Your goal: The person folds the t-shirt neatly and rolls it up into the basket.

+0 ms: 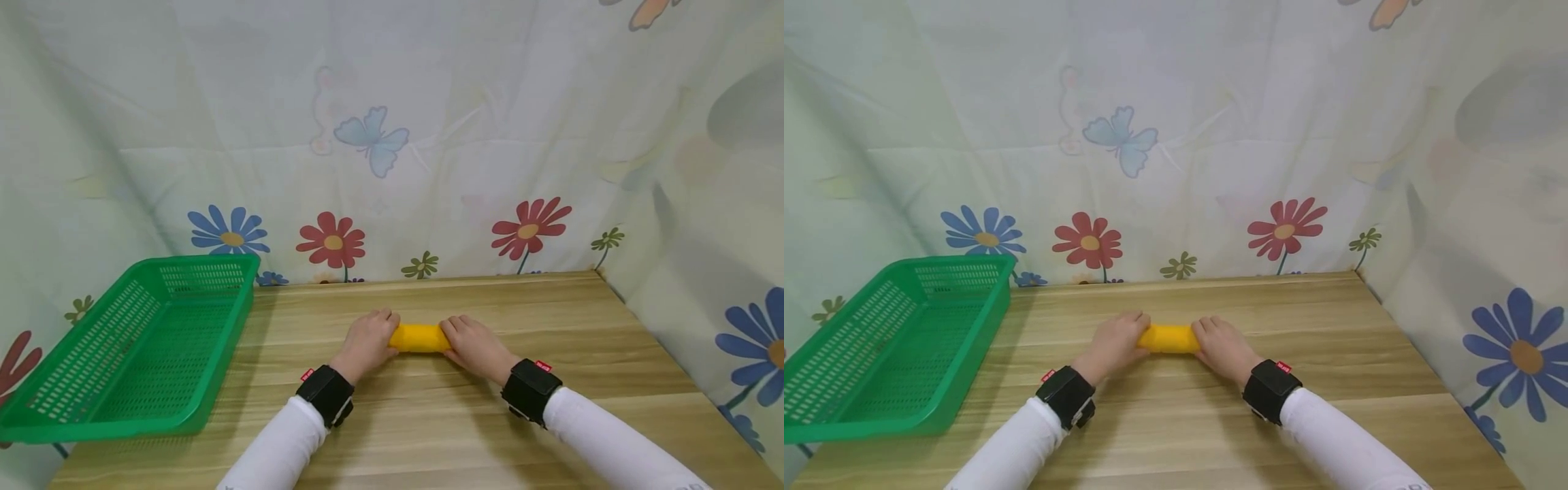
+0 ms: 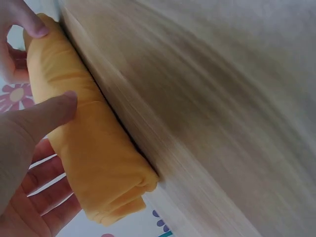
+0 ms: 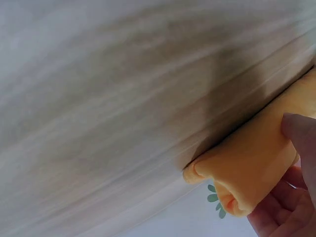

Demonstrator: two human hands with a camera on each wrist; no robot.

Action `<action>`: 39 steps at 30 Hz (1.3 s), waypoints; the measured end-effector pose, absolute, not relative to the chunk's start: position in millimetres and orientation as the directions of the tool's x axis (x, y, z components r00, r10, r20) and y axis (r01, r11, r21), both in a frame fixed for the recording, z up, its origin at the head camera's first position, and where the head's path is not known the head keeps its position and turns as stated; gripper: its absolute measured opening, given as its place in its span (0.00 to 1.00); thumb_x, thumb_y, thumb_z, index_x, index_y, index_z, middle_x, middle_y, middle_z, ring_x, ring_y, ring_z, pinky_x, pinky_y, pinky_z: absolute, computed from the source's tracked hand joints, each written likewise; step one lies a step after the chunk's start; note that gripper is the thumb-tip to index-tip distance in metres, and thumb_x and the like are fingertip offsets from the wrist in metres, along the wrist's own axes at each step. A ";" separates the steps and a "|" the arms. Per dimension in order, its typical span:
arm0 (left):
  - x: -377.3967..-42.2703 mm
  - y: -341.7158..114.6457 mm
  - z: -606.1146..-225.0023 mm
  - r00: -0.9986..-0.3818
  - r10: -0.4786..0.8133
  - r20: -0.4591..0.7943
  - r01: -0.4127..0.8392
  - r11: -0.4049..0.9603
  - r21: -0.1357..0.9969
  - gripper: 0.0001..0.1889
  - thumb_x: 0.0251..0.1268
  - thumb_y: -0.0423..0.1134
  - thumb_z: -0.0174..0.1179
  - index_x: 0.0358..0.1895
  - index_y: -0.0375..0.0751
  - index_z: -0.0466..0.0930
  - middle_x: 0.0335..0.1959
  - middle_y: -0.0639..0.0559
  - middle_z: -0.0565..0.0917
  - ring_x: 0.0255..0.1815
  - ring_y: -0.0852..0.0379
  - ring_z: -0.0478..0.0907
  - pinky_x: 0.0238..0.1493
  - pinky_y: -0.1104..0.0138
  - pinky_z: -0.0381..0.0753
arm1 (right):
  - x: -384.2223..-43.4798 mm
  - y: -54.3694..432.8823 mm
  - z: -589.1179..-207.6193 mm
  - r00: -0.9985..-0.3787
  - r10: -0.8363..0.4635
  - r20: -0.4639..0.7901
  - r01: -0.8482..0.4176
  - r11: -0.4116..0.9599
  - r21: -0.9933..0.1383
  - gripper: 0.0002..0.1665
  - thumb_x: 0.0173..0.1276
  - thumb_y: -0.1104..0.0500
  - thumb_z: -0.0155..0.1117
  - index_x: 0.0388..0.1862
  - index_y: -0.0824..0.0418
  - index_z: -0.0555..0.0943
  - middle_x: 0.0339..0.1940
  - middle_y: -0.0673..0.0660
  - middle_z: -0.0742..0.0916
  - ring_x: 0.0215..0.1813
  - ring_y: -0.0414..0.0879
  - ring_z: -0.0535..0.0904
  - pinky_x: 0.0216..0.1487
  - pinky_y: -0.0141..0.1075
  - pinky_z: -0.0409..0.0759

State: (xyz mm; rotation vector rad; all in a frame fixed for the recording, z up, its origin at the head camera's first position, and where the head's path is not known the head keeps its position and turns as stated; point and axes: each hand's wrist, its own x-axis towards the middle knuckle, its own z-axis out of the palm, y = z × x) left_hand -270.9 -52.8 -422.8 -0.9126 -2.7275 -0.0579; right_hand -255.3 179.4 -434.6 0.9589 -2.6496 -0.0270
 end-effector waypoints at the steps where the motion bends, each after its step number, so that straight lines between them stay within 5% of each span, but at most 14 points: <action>1: -272.8 -52.8 -423.5 -0.770 0.584 0.257 0.593 0.804 -0.047 0.27 0.44 0.51 0.71 0.47 0.40 0.76 0.40 0.49 0.77 0.37 0.53 0.75 0.41 0.63 0.78 | -256.8 179.3 -434.6 -0.724 -0.626 0.290 -0.624 0.774 0.113 0.26 0.54 0.52 0.70 0.46 0.64 0.73 0.42 0.60 0.81 0.42 0.52 0.77 0.50 0.43 0.76; 26: -317.8 -51.0 -444.9 -0.809 0.585 0.059 0.587 0.807 0.061 0.33 0.49 0.58 0.65 0.56 0.43 0.70 0.49 0.49 0.77 0.46 0.52 0.74 0.55 0.58 0.72 | -298.6 188.8 -447.3 -0.777 -0.608 0.162 -0.628 0.764 -0.145 0.33 0.54 0.52 0.71 0.55 0.62 0.70 0.46 0.59 0.80 0.44 0.51 0.76 0.52 0.48 0.74; 39: -322.2 -49.4 -446.3 -0.817 0.576 0.026 0.576 0.814 0.080 0.31 0.46 0.60 0.66 0.50 0.44 0.72 0.40 0.51 0.78 0.36 0.55 0.73 0.43 0.61 0.75 | -304.3 192.9 -453.2 -0.746 -0.635 0.201 -0.664 0.733 -0.148 0.32 0.54 0.52 0.71 0.54 0.61 0.71 0.44 0.57 0.80 0.43 0.49 0.76 0.50 0.45 0.75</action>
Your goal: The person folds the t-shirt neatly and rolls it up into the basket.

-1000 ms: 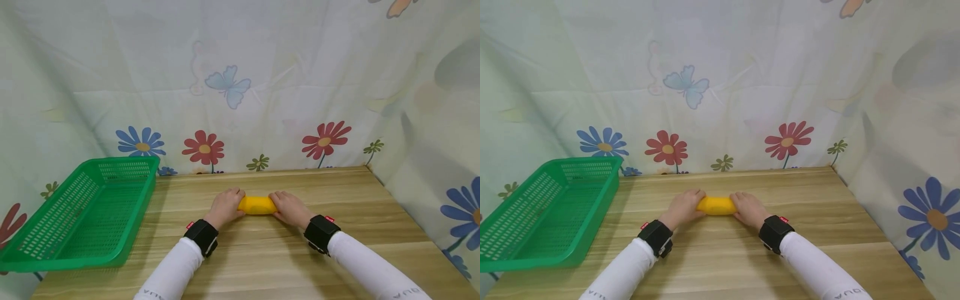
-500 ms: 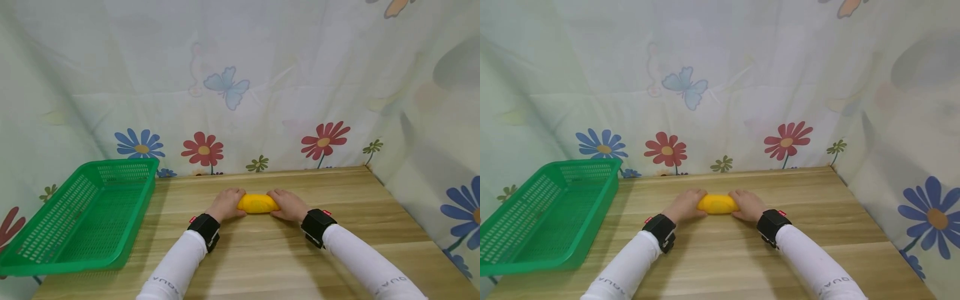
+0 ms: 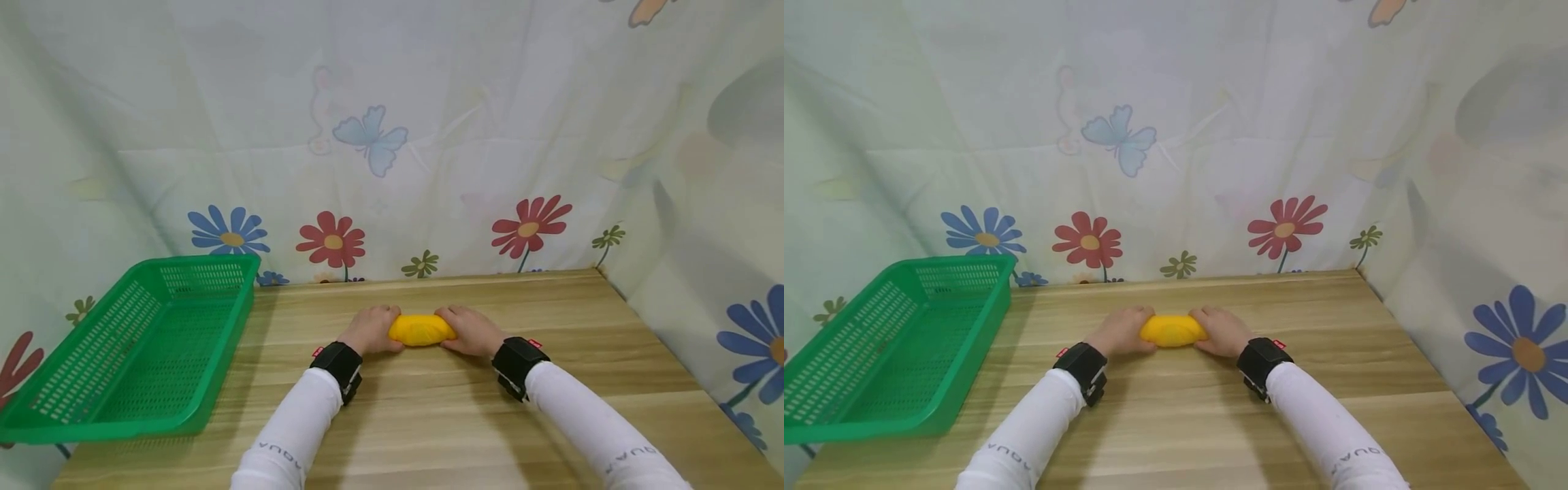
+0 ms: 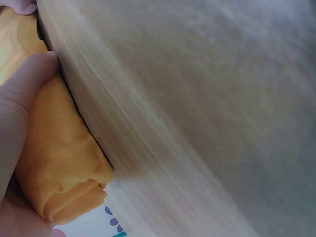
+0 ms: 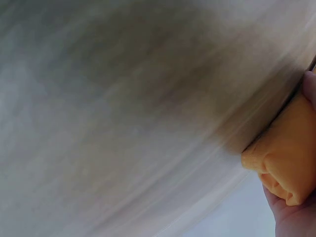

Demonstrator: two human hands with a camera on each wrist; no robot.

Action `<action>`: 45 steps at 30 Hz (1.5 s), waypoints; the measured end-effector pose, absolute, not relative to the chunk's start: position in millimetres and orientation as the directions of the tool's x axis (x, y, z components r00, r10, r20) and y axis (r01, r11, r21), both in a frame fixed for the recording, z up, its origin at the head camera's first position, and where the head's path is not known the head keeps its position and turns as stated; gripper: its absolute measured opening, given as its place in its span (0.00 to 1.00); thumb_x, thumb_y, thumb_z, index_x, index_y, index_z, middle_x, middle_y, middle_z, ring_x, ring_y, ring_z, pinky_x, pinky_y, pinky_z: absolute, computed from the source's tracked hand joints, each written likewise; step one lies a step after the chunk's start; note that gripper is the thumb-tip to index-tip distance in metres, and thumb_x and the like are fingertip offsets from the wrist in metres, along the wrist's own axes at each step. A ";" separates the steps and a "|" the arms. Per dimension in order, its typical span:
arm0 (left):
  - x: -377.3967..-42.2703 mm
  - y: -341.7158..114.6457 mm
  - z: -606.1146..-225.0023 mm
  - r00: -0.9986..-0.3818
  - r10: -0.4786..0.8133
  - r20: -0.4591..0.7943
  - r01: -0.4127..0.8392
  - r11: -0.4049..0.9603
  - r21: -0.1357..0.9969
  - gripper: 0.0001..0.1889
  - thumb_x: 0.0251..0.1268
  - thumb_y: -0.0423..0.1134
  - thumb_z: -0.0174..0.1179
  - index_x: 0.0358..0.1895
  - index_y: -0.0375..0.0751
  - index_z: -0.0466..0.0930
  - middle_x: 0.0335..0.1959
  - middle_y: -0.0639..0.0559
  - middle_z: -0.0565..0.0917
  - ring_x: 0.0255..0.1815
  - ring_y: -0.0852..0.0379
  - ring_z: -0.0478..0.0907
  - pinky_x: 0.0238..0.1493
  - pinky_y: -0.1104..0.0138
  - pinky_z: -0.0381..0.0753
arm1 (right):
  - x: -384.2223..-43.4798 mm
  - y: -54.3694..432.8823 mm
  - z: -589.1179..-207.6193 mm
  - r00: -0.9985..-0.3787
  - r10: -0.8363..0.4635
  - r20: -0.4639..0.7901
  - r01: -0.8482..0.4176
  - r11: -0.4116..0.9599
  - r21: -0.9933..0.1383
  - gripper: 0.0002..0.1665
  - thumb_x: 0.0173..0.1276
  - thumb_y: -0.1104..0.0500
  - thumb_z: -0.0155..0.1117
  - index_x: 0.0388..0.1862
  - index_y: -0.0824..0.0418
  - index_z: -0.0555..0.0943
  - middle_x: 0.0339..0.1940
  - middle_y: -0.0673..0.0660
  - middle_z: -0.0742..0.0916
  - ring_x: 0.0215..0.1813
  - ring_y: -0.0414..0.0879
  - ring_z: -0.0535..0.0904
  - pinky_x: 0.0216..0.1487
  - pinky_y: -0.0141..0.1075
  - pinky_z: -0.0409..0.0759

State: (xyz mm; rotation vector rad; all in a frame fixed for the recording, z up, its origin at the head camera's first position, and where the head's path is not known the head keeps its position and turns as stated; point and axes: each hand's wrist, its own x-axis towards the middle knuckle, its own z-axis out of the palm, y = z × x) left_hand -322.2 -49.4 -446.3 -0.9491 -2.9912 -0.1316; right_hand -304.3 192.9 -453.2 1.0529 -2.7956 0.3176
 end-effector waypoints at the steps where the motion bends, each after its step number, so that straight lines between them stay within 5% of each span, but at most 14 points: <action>1: -322.6 -49.4 -446.6 -0.814 0.580 0.028 0.580 0.811 0.084 0.31 0.46 0.60 0.66 0.50 0.44 0.72 0.39 0.51 0.78 0.35 0.55 0.73 0.41 0.62 0.75 | -304.1 193.4 -452.7 -0.744 -0.637 0.201 -0.666 0.730 -0.150 0.32 0.54 0.52 0.71 0.54 0.61 0.71 0.44 0.57 0.80 0.42 0.49 0.76 0.50 0.45 0.75; 16: -315.9 -49.0 -442.6 -0.812 0.584 0.028 0.583 0.807 0.092 0.30 0.46 0.58 0.66 0.50 0.46 0.70 0.38 0.53 0.79 0.33 0.56 0.72 0.40 0.63 0.74 | -296.7 191.6 -445.0 -0.760 -0.624 0.180 -0.649 0.743 -0.165 0.31 0.54 0.51 0.70 0.54 0.60 0.71 0.44 0.55 0.80 0.43 0.47 0.76 0.51 0.44 0.75; 29: -294.6 -50.8 -413.5 -0.849 0.527 0.034 0.528 0.845 0.084 0.33 0.46 0.55 0.67 0.54 0.42 0.71 0.42 0.50 0.80 0.35 0.54 0.74 0.43 0.62 0.75 | -284.8 188.2 -431.6 -0.745 -0.613 0.262 -0.658 0.740 -0.141 0.38 0.55 0.51 0.69 0.63 0.57 0.66 0.52 0.57 0.78 0.51 0.52 0.74 0.57 0.49 0.70; 45: -270.2 -58.4 -381.1 -0.879 0.474 0.056 0.477 0.877 0.056 0.34 0.47 0.54 0.68 0.57 0.41 0.71 0.41 0.48 0.80 0.33 0.53 0.74 0.36 0.62 0.76 | -269.3 180.2 -403.6 -0.633 -0.687 0.357 -0.742 0.670 -0.027 0.42 0.51 0.54 0.73 0.64 0.59 0.66 0.54 0.58 0.77 0.53 0.54 0.73 0.56 0.51 0.71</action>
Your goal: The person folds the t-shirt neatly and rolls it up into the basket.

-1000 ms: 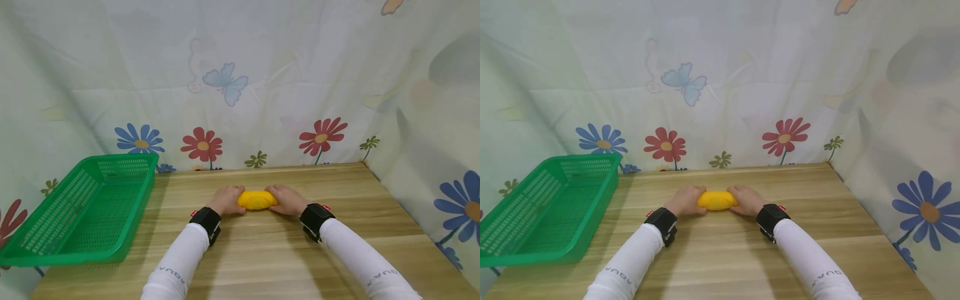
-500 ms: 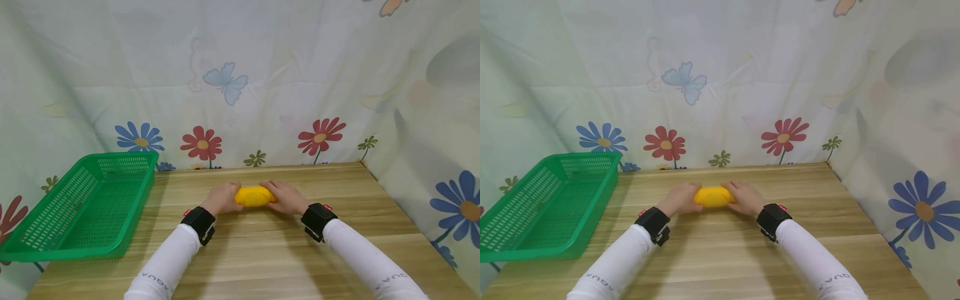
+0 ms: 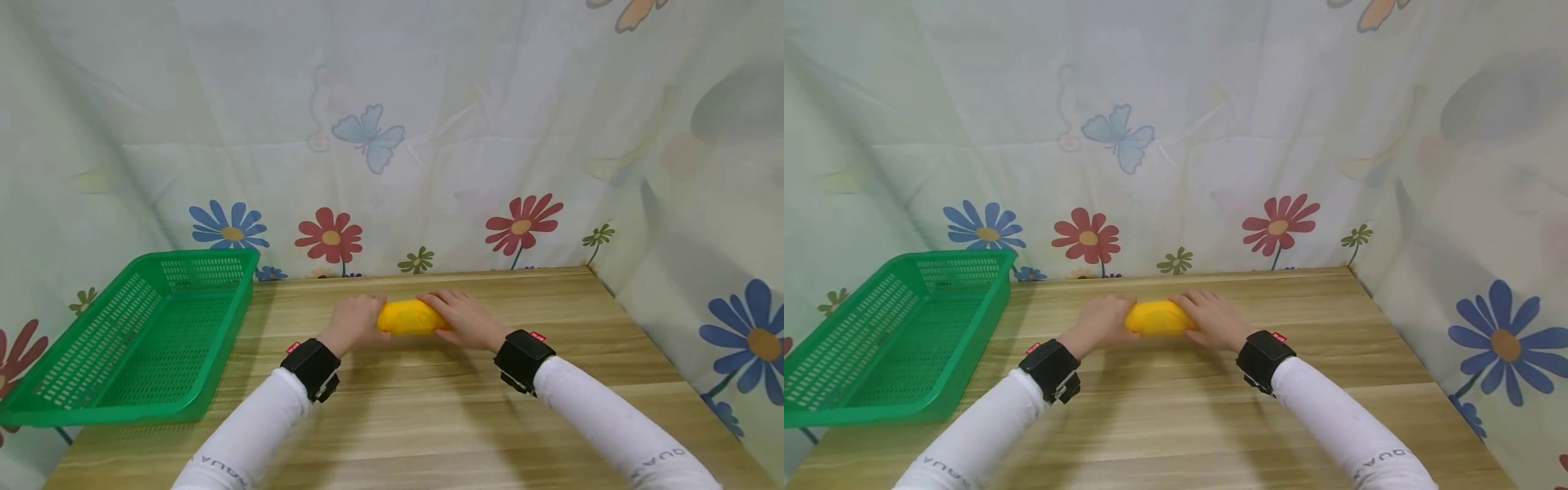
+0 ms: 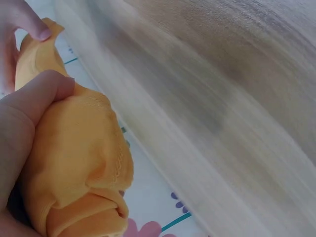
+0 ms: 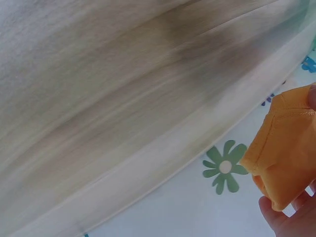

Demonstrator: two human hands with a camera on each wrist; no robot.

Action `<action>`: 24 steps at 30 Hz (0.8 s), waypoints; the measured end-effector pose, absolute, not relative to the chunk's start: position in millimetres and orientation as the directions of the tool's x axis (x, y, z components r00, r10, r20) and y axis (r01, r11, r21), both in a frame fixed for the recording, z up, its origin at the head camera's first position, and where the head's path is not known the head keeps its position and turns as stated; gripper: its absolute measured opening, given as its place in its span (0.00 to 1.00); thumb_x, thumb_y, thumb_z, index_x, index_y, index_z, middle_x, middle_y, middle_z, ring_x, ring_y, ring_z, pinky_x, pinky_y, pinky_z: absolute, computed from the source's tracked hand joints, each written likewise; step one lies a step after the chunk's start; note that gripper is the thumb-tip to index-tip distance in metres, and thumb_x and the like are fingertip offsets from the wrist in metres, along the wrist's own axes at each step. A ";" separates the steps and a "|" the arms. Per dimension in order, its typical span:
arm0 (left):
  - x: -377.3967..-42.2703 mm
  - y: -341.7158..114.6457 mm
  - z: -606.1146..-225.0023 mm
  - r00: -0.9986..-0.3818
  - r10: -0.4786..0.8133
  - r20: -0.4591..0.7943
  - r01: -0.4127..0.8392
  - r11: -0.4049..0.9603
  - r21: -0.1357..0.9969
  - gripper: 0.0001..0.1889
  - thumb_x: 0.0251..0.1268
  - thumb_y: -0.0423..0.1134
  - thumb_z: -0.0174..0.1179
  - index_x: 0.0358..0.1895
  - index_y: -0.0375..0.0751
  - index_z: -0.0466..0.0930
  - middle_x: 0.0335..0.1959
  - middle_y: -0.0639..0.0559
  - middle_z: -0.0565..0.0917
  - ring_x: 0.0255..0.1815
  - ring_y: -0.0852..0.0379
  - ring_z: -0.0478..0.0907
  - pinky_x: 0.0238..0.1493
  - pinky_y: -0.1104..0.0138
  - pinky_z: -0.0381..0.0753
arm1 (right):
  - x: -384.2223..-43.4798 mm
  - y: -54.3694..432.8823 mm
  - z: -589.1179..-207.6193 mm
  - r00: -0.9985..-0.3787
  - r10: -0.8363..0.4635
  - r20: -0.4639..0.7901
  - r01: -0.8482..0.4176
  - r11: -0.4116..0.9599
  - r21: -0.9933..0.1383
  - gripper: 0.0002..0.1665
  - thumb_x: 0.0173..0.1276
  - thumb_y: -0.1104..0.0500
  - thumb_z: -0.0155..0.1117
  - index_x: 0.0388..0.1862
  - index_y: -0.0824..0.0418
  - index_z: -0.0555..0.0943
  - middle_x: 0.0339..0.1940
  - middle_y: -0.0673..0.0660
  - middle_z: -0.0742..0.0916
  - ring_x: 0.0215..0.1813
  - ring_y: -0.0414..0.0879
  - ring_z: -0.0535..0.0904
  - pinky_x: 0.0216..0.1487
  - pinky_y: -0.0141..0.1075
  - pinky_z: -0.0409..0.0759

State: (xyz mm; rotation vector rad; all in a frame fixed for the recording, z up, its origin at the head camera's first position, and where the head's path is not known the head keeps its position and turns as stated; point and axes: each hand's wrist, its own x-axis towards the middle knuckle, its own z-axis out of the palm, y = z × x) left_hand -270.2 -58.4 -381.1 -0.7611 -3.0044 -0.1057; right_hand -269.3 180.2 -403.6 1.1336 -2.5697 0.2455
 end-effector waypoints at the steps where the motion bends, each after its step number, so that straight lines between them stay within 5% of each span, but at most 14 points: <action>1: -268.8 -59.2 -379.7 -0.875 0.480 0.062 0.483 0.875 0.039 0.34 0.47 0.55 0.68 0.56 0.41 0.71 0.40 0.48 0.80 0.33 0.54 0.74 0.35 0.62 0.76 | -268.7 179.3 -402.2 -0.627 -0.691 0.360 -0.745 0.667 -0.016 0.42 0.51 0.54 0.73 0.64 0.59 0.67 0.54 0.58 0.77 0.53 0.53 0.73 0.56 0.50 0.71; 8: -261.2 -66.4 -371.9 -0.858 0.504 0.098 0.500 0.864 -0.062 0.34 0.46 0.60 0.66 0.53 0.41 0.72 0.37 0.49 0.80 0.30 0.54 0.74 0.33 0.63 0.76 | -265.2 172.8 -396.6 -0.617 -0.699 0.362 -0.748 0.664 0.008 0.43 0.52 0.52 0.72 0.66 0.57 0.64 0.56 0.57 0.76 0.55 0.53 0.73 0.57 0.50 0.70; 24: -244.2 -107.0 -344.6 -0.898 0.402 0.181 0.397 0.916 -0.062 0.30 0.41 0.56 0.70 0.45 0.41 0.73 0.27 0.51 0.77 0.24 0.55 0.70 0.25 0.64 0.70 | -250.8 157.7 -385.6 -0.565 -0.728 0.388 -0.775 0.630 0.053 0.48 0.55 0.49 0.69 0.72 0.51 0.56 0.68 0.58 0.65 0.65 0.54 0.65 0.63 0.49 0.65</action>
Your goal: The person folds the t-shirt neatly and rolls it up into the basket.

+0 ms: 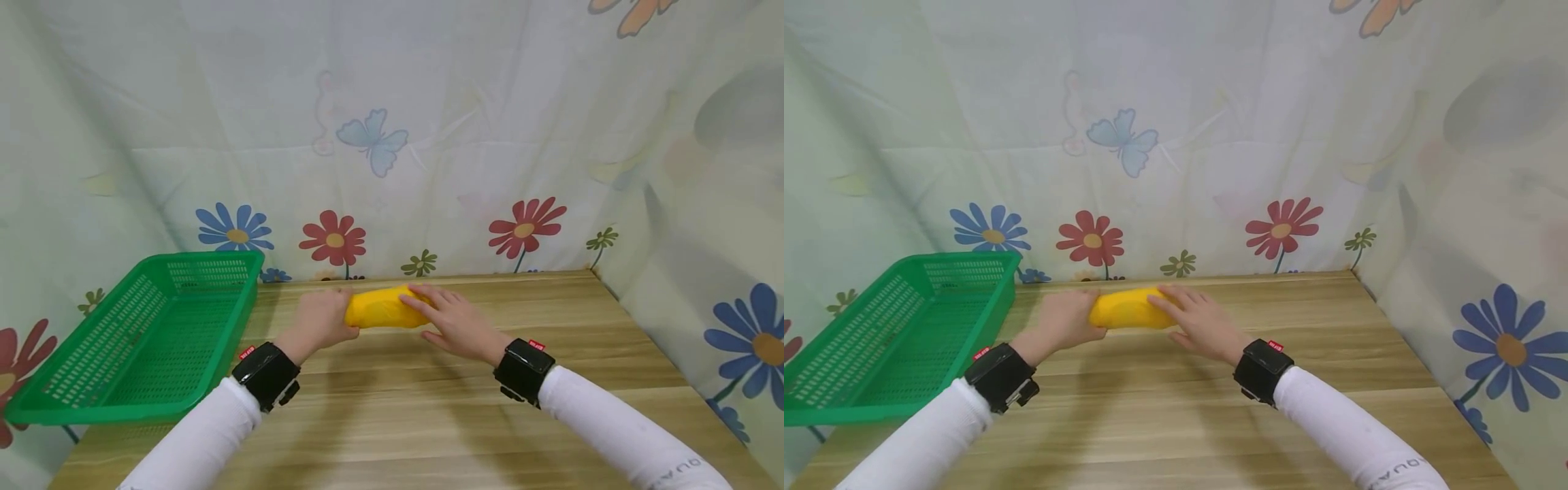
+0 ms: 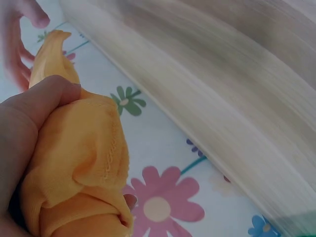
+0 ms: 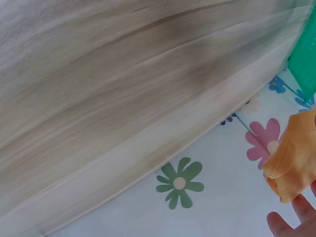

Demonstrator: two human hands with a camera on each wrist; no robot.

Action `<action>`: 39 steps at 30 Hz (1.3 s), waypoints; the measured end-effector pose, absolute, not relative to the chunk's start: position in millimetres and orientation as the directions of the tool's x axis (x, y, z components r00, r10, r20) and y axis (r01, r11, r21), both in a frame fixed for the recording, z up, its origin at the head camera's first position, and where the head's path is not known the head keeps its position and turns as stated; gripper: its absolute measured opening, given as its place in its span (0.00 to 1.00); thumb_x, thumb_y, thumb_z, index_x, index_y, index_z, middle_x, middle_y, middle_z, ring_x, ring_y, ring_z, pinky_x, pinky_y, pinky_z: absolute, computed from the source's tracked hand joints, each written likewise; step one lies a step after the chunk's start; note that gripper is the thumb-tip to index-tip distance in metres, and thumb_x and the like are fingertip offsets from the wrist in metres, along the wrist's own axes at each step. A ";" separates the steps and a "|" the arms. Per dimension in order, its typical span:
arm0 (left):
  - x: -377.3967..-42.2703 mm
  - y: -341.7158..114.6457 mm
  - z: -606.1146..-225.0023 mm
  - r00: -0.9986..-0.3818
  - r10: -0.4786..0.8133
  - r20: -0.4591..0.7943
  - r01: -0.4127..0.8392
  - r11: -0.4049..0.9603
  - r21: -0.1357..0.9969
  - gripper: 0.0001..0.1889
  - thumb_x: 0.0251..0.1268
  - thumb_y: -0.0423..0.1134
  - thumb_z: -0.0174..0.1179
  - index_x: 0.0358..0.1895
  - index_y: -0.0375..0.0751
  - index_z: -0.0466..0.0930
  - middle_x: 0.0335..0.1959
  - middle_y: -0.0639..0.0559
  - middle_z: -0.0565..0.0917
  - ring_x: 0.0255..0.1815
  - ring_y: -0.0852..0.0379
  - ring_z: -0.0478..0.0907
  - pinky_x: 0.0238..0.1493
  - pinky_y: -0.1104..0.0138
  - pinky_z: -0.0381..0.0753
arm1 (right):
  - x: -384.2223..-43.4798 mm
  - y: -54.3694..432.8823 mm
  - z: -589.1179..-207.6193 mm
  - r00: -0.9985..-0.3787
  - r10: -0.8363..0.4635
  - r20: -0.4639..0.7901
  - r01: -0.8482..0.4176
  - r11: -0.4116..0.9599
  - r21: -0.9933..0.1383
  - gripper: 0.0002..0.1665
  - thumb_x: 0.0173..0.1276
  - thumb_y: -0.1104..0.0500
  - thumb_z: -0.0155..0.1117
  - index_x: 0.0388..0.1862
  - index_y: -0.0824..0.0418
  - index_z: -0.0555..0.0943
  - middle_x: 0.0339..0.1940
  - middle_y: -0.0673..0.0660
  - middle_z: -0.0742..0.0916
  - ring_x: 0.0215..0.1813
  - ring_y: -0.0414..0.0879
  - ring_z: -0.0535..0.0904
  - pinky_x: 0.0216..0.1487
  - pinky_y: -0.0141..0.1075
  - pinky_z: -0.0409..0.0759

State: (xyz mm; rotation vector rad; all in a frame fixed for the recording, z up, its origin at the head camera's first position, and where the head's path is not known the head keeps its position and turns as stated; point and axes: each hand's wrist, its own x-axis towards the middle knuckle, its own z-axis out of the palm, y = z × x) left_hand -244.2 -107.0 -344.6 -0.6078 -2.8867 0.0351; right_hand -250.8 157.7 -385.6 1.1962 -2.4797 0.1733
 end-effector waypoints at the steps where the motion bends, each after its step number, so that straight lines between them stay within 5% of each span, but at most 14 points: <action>1: -244.1 -110.3 -342.4 -0.901 0.394 0.180 0.390 0.919 -0.061 0.30 0.41 0.56 0.70 0.45 0.40 0.73 0.26 0.51 0.76 0.23 0.55 0.70 0.24 0.64 0.70 | -250.3 157.0 -385.7 -0.554 -0.733 0.395 -0.778 0.624 0.066 0.48 0.55 0.49 0.69 0.71 0.52 0.56 0.68 0.59 0.65 0.65 0.54 0.65 0.63 0.49 0.65; 12: -241.8 -147.9 -327.6 -0.939 0.293 0.179 0.298 0.955 -0.001 0.29 0.44 0.55 0.68 0.46 0.40 0.72 0.24 0.50 0.75 0.22 0.53 0.70 0.21 0.63 0.70 | -243.9 152.2 -392.4 -0.491 -0.777 0.395 -0.819 0.566 0.094 0.47 0.54 0.51 0.71 0.70 0.56 0.59 0.69 0.59 0.66 0.67 0.52 0.64 0.63 0.48 0.66; 16: -241.6 -164.3 -319.8 -0.956 0.241 0.169 0.248 0.968 0.024 0.26 0.45 0.55 0.67 0.41 0.40 0.71 0.23 0.50 0.73 0.22 0.52 0.69 0.21 0.63 0.68 | -241.6 151.6 -394.0 -0.495 -0.782 0.378 -0.817 0.567 0.103 0.46 0.56 0.50 0.69 0.70 0.55 0.59 0.69 0.58 0.67 0.67 0.53 0.64 0.62 0.49 0.66; 39: -240.7 -279.2 -295.7 -0.995 -0.001 0.099 0.011 0.992 0.125 0.31 0.53 0.55 0.61 0.47 0.30 0.65 0.24 0.40 0.73 0.18 0.50 0.70 0.17 0.61 0.66 | -227.6 138.7 -403.5 -0.531 -0.815 0.231 -0.832 0.553 0.037 0.44 0.60 0.50 0.65 0.72 0.50 0.56 0.70 0.55 0.64 0.68 0.50 0.63 0.61 0.50 0.67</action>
